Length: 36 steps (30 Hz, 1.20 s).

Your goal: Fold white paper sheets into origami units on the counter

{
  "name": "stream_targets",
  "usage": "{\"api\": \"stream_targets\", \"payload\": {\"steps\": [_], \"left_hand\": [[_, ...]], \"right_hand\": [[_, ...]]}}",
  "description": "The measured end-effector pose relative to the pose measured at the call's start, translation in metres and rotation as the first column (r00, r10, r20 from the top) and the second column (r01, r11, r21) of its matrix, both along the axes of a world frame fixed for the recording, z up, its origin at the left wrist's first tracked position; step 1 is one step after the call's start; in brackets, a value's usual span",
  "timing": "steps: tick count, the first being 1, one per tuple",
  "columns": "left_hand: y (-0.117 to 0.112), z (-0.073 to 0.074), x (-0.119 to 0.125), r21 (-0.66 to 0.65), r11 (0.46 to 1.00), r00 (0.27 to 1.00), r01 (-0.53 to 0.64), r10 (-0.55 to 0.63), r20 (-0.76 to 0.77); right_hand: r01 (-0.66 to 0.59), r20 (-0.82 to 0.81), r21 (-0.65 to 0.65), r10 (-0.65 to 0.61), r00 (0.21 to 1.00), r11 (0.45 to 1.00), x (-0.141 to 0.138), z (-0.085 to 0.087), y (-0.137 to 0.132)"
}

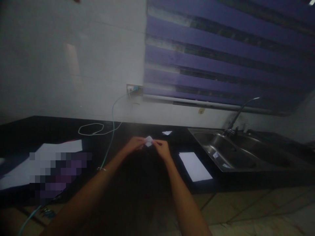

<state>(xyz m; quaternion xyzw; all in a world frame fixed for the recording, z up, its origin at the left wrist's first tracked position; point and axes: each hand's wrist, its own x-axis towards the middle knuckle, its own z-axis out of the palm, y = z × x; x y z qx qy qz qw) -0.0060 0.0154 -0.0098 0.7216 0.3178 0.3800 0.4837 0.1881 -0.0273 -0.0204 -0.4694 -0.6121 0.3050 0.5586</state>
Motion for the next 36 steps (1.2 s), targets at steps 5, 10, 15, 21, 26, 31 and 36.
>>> {"api": "stream_targets", "payload": {"steps": [5, 10, 15, 21, 26, 31, 36], "left_hand": [[0.002, -0.001, 0.003, -0.198, 0.98, 0.992, 0.006, 0.019, 0.124], [-0.001, 0.001, 0.002, -0.133, 0.99, 0.988, -0.037, 0.056, 0.144], [-0.006, 0.004, 0.002, -0.161, 0.987, 0.991, 0.008, 0.014, 0.132], [-0.006, 0.003, 0.0, -0.152, 0.981, 0.988, 0.118, -0.1, 0.122], [-0.005, 0.002, 0.002, -0.129, 0.988, 0.992, 0.09, -0.076, 0.103], [-0.005, 0.002, 0.003, -0.11, 0.986, 0.987, 0.123, -0.11, 0.114], [-0.002, 0.0, 0.002, -0.094, 0.979, 0.974, 0.179, -0.163, 0.16]], "right_hand": [[-0.091, -0.085, -0.068, 0.085, 0.993, 0.994, -0.004, 0.004, -0.003], [-0.155, -0.159, -0.111, 0.136, 0.978, 0.982, -0.004, 0.002, -0.002], [-0.118, -0.21, -0.116, 0.092, 0.973, 0.986, 0.0, -0.003, 0.002], [-0.039, -0.197, -0.147, 0.01, 0.98, 0.988, 0.002, -0.006, 0.005], [-0.09, -0.236, -0.186, 0.044, 0.971, 0.978, 0.0, -0.005, 0.003], [-0.173, -0.21, -0.174, 0.135, 0.968, 0.969, -0.001, -0.004, 0.001], [-0.182, -0.301, -0.179, 0.122, 0.946, 0.967, 0.001, -0.007, 0.005]]}}
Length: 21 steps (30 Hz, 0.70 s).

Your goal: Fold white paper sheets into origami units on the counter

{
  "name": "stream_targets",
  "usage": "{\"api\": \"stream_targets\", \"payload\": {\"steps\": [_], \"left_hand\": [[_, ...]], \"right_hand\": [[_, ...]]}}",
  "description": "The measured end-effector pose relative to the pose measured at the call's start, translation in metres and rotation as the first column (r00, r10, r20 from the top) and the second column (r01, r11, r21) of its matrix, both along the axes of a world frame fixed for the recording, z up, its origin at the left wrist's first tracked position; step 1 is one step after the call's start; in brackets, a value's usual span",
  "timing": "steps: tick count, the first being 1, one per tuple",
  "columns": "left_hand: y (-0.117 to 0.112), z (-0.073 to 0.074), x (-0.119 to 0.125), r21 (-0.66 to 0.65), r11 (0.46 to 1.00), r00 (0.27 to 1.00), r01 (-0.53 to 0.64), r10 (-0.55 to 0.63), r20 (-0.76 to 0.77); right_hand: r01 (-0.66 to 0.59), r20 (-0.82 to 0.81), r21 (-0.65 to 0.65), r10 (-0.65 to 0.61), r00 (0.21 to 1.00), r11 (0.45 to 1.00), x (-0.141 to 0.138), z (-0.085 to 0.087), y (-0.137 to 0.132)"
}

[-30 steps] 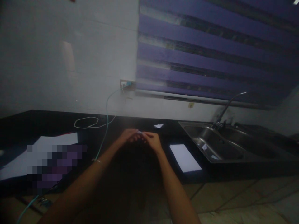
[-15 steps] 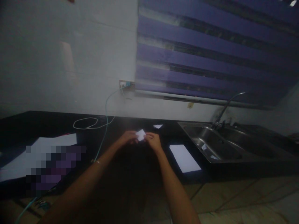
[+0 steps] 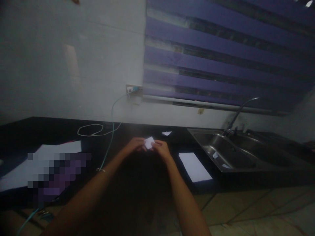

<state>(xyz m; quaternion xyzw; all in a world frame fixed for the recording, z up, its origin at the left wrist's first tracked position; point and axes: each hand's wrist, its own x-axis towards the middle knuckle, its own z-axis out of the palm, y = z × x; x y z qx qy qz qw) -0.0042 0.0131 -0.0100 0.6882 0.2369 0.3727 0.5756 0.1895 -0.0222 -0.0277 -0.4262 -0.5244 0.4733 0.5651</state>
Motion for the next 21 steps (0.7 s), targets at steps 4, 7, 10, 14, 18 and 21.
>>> {"api": "stream_targets", "payload": {"steps": [4, 7, 10, 14, 18, 21], "left_hand": [[-0.0003, 0.001, -0.0018, 0.028, 0.999, 0.999, -0.038, 0.038, -0.011], [-0.0028, 0.0036, -0.0026, 0.055, 0.995, 0.996, -0.078, 0.08, -0.033], [-0.0051, 0.0059, -0.0024, 0.047, 0.994, 0.994, -0.1, 0.102, -0.044], [-0.0048, 0.0059, -0.0023, -0.006, 0.995, 0.995, -0.096, 0.096, -0.002], [-0.0032, 0.0053, -0.0024, -0.027, 0.994, 0.994, -0.11, 0.11, -0.003], [-0.0039, 0.0065, -0.0028, -0.023, 0.991, 0.991, -0.134, 0.133, -0.013]], "right_hand": [[0.005, 0.029, 0.007, -0.005, 1.0, 1.0, 0.0008, -0.001, 0.0008], [0.021, 0.073, 0.043, -0.024, 0.997, 0.999, 0.0005, 0.0003, -0.0001], [0.028, 0.063, 0.066, -0.032, 0.998, 0.997, 0.0003, 0.0019, -0.0014], [0.017, 0.019, 0.074, -0.019, 1.0, 0.997, 0.0012, 0.0026, -0.0021], [0.004, 0.011, 0.075, -0.004, 1.0, 0.997, 0.002, 0.0018, -0.0004], [0.008, -0.011, 0.063, -0.007, 1.0, 0.998, 0.0016, 0.0002, 0.0019]]}}
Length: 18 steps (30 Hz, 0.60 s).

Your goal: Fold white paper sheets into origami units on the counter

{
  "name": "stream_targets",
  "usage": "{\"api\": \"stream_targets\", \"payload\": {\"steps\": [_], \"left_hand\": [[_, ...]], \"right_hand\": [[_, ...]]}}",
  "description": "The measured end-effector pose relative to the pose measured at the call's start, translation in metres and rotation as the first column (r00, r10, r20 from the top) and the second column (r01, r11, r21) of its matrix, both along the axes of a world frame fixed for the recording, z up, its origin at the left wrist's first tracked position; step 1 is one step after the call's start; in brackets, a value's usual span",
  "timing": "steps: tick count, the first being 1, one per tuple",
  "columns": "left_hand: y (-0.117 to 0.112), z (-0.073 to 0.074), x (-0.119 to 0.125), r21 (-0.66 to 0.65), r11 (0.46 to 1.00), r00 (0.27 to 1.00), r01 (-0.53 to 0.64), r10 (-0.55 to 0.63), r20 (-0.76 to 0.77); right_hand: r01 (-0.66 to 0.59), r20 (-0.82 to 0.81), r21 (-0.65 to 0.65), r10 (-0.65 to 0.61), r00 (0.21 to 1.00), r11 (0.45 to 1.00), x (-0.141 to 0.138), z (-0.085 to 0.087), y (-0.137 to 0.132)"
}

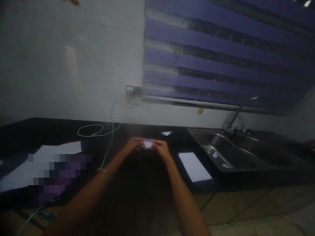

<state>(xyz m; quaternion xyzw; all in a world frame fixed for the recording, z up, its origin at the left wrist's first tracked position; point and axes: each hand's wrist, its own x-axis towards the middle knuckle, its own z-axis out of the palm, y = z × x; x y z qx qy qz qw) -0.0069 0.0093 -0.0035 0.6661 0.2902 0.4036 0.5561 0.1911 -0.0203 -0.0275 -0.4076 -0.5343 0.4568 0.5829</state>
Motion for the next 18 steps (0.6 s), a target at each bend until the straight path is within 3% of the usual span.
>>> {"api": "stream_targets", "payload": {"steps": [5, 8, 12, 18], "left_hand": [[-0.002, 0.0, -0.001, -0.01, 1.0, 0.999, -0.005, 0.006, 0.034], [0.0, -0.004, 0.002, -0.104, 0.99, 0.993, 0.097, -0.09, 0.072], [0.004, -0.011, 0.007, -0.237, 0.964, 0.992, 0.121, -0.129, -0.018], [0.005, -0.013, 0.007, -0.138, 0.966, 0.974, 0.219, -0.225, -0.028]], "right_hand": [[0.026, 0.038, 0.038, -0.027, 0.999, 0.999, 0.0, -0.001, 0.001], [0.049, 0.102, 0.104, -0.06, 0.993, 0.993, -0.001, 0.001, -0.001], [-0.002, 0.211, 0.157, -0.032, 0.977, 0.988, -0.003, 0.003, -0.003], [0.056, 0.174, 0.172, -0.087, 0.981, 0.983, -0.006, 0.005, -0.004]]}}
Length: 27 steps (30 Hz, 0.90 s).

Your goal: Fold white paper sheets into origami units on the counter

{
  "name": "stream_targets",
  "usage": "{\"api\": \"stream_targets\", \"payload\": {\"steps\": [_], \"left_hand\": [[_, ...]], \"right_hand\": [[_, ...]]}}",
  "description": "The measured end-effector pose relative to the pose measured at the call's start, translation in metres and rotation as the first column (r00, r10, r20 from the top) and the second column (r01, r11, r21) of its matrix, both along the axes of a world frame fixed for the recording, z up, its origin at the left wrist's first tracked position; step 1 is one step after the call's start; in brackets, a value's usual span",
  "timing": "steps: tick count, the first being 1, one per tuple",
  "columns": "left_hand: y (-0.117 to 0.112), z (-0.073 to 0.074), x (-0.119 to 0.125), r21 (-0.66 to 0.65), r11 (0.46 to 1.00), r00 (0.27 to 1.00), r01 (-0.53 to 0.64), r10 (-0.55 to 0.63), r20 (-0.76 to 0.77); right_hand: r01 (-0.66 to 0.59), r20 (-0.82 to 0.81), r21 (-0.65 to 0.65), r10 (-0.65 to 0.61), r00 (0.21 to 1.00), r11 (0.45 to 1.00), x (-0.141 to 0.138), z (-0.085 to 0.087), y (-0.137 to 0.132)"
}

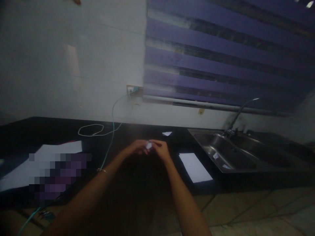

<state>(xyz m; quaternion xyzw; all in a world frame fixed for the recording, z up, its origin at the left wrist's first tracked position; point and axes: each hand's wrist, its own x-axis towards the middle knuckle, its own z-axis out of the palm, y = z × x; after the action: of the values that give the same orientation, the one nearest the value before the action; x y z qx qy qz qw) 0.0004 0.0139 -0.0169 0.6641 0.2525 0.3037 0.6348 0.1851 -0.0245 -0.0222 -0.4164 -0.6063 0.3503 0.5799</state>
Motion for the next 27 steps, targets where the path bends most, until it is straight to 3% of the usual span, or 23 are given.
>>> {"api": "stream_targets", "payload": {"steps": [6, 11, 22, 27], "left_hand": [[-0.0015, 0.001, -0.0001, 0.201, 0.961, 0.982, -0.19, 0.189, 0.024], [-0.0021, 0.0028, -0.0004, 0.25, 0.947, 0.979, -0.204, 0.195, 0.061], [-0.0032, 0.0084, -0.0041, 0.2, 0.96, 0.981, -0.196, 0.189, 0.05], [-0.0007, 0.0078, -0.0054, -0.057, 0.993, 0.992, -0.1, 0.104, 0.072]], "right_hand": [[-0.031, 0.0, -0.054, 0.031, 1.0, 0.998, 0.0, -0.0003, -0.0012], [-0.064, 0.003, -0.029, 0.064, 0.998, 0.998, -0.0001, 0.0008, -0.0032], [-0.009, 0.017, 0.029, 0.008, 1.0, 1.0, -0.0015, 0.0025, -0.0033], [0.047, 0.013, 0.043, -0.048, 0.999, 0.998, 0.0011, 0.0049, -0.0032]]}}
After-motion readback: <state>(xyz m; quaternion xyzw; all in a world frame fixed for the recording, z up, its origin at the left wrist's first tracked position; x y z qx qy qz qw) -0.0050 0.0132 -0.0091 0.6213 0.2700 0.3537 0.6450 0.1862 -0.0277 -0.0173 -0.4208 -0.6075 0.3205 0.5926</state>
